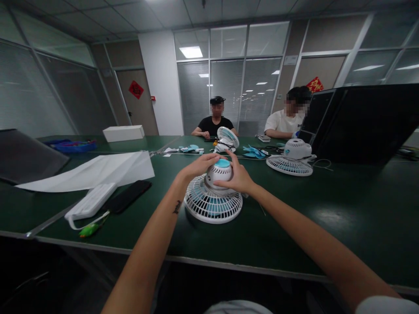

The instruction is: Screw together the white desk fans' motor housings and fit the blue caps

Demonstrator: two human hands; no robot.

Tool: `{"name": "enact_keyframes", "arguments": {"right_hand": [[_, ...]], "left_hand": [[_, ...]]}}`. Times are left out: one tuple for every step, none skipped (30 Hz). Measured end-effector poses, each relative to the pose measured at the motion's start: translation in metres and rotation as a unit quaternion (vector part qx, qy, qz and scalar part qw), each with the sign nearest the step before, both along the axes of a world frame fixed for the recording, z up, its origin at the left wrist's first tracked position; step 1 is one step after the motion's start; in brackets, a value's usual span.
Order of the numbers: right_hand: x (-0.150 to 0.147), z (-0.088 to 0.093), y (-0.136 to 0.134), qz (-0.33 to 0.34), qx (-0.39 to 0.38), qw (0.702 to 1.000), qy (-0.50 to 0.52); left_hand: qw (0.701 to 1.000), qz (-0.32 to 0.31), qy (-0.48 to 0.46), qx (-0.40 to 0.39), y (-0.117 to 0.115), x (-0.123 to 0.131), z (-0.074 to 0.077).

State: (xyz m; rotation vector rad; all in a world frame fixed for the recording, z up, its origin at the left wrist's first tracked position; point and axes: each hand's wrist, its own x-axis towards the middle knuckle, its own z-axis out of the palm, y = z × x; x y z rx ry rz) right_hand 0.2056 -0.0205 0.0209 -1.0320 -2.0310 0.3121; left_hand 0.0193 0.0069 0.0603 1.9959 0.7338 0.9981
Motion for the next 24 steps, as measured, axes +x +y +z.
{"name": "enact_keyframes", "arguments": {"right_hand": [[0.0,0.0,0.0,0.001,-0.004,1.0,0.001],[0.001,0.0,0.001,0.003,-0.008,1.0,0.001],[0.001,-0.001,0.001,0.005,-0.011,1.0,0.0],[0.001,-0.001,0.001,0.005,-0.01,1.0,0.0],[0.001,-0.001,0.001,0.003,-0.006,1.0,0.0],[0.001,-0.001,0.001,-0.001,0.001,1.0,0.001],[0.0,-0.001,0.001,-0.007,0.008,1.0,0.002],[0.0,-0.001,0.0,-0.014,0.013,1.0,0.002],[0.0,-0.001,-0.001,-0.018,0.015,1.0,0.0],[-0.001,0.0,-0.001,-0.019,0.012,1.0,-0.003],[-0.001,0.0,-0.002,-0.017,0.005,1.0,-0.006],[-0.001,0.001,-0.003,-0.014,-0.002,1.0,-0.01],[-0.001,0.001,-0.003,-0.012,-0.009,1.0,-0.013],[-0.001,0.002,-0.003,-0.01,-0.013,1.0,-0.014],[-0.001,0.002,-0.003,-0.009,-0.014,1.0,-0.014],[-0.001,0.001,-0.003,-0.008,-0.012,1.0,-0.013],[0.0,0.001,-0.002,-0.007,-0.009,1.0,-0.011],[0.0,0.0,-0.001,-0.006,-0.006,1.0,-0.01],[0.001,-0.001,0.0,-0.005,-0.004,1.0,-0.009],[0.001,-0.001,0.001,-0.003,-0.005,1.0,-0.009],[0.001,-0.002,0.002,-0.001,-0.006,1.0,-0.009],[0.002,-0.002,0.002,0.001,-0.007,1.0,-0.008],[0.002,-0.002,0.002,0.002,-0.007,1.0,-0.007],[0.002,-0.002,0.001,0.004,-0.008,1.0,-0.005]], "left_hand": [[0.999,0.024,0.017,0.023,-0.001,0.002,0.001],[0.996,0.057,0.037,0.055,-0.003,0.004,0.002],[0.99,0.093,0.059,0.093,-0.006,0.008,0.003],[0.979,0.13,0.083,0.131,-0.009,0.011,0.003],[0.967,0.164,0.102,0.163,-0.013,0.014,0.004],[0.955,0.195,0.117,0.188,-0.017,0.017,0.004],[0.945,0.221,0.123,0.208,-0.02,0.02,0.004],[0.939,0.232,0.125,0.222,-0.023,0.021,0.004],[0.937,0.233,0.126,0.228,-0.025,0.021,0.004],[0.94,0.223,0.125,0.224,-0.026,0.021,0.004],[0.947,0.205,0.124,0.213,-0.027,0.019,0.004],[0.956,0.184,0.121,0.194,-0.028,0.018,0.004],[0.964,0.164,0.117,0.173,-0.028,0.016,0.004],[0.971,0.147,0.112,0.153,-0.028,0.014,0.004],[0.975,0.135,0.108,0.137,-0.028,0.013,0.004],[0.978,0.128,0.107,0.128,-0.028,0.013,0.004],[0.978,0.126,0.11,0.125,-0.027,0.013,0.004],[0.977,0.128,0.116,0.127,-0.027,0.013,0.005],[0.975,0.133,0.123,0.131,-0.026,0.015,0.006],[0.972,0.141,0.132,0.137,-0.025,0.016,0.007],[0.968,0.149,0.141,0.143,-0.023,0.017,0.009],[0.965,0.156,0.15,0.15,-0.021,0.019,0.01],[0.961,0.16,0.157,0.159,-0.018,0.02,0.012],[0.959,0.161,0.162,0.167,-0.015,0.021,0.013]]}}
